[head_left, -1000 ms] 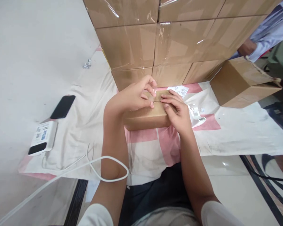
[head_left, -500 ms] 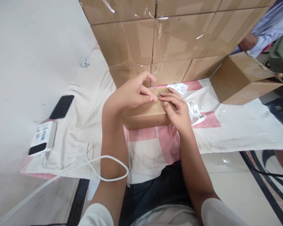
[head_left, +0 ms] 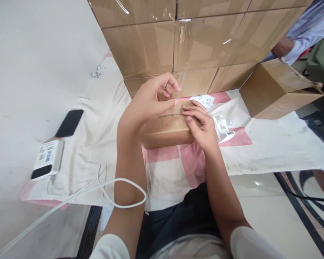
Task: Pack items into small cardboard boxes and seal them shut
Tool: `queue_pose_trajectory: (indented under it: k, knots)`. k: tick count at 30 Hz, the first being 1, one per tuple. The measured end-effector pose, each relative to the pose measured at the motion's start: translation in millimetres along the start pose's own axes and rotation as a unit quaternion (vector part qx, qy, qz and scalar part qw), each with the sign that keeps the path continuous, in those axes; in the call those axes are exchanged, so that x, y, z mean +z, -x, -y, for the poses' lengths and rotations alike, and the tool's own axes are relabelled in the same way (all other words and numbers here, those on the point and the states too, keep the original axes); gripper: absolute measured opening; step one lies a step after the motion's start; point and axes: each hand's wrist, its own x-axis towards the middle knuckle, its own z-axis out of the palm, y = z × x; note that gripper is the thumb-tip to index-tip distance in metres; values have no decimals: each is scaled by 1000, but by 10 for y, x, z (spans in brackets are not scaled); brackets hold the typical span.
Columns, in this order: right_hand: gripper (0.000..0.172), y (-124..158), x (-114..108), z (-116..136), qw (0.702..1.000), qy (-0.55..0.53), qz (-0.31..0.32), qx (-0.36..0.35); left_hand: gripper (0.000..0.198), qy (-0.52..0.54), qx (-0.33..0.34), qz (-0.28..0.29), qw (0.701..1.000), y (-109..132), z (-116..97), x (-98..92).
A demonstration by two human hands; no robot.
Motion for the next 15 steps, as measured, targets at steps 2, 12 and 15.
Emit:
queue_pose_trajectory:
  k: [2,12,15]
  knots:
    - [15,-1,1,6,1000,3,-1,2,17,28,-7,9,1000,23,-20,-4]
    - [16,3,0,16,1000,1,-3,6,23,44,-54,57,996,37,-13,34]
    - [17,3,-4,12,1000,-2,-1,12,28,68,-71,56,994,20,-12,66]
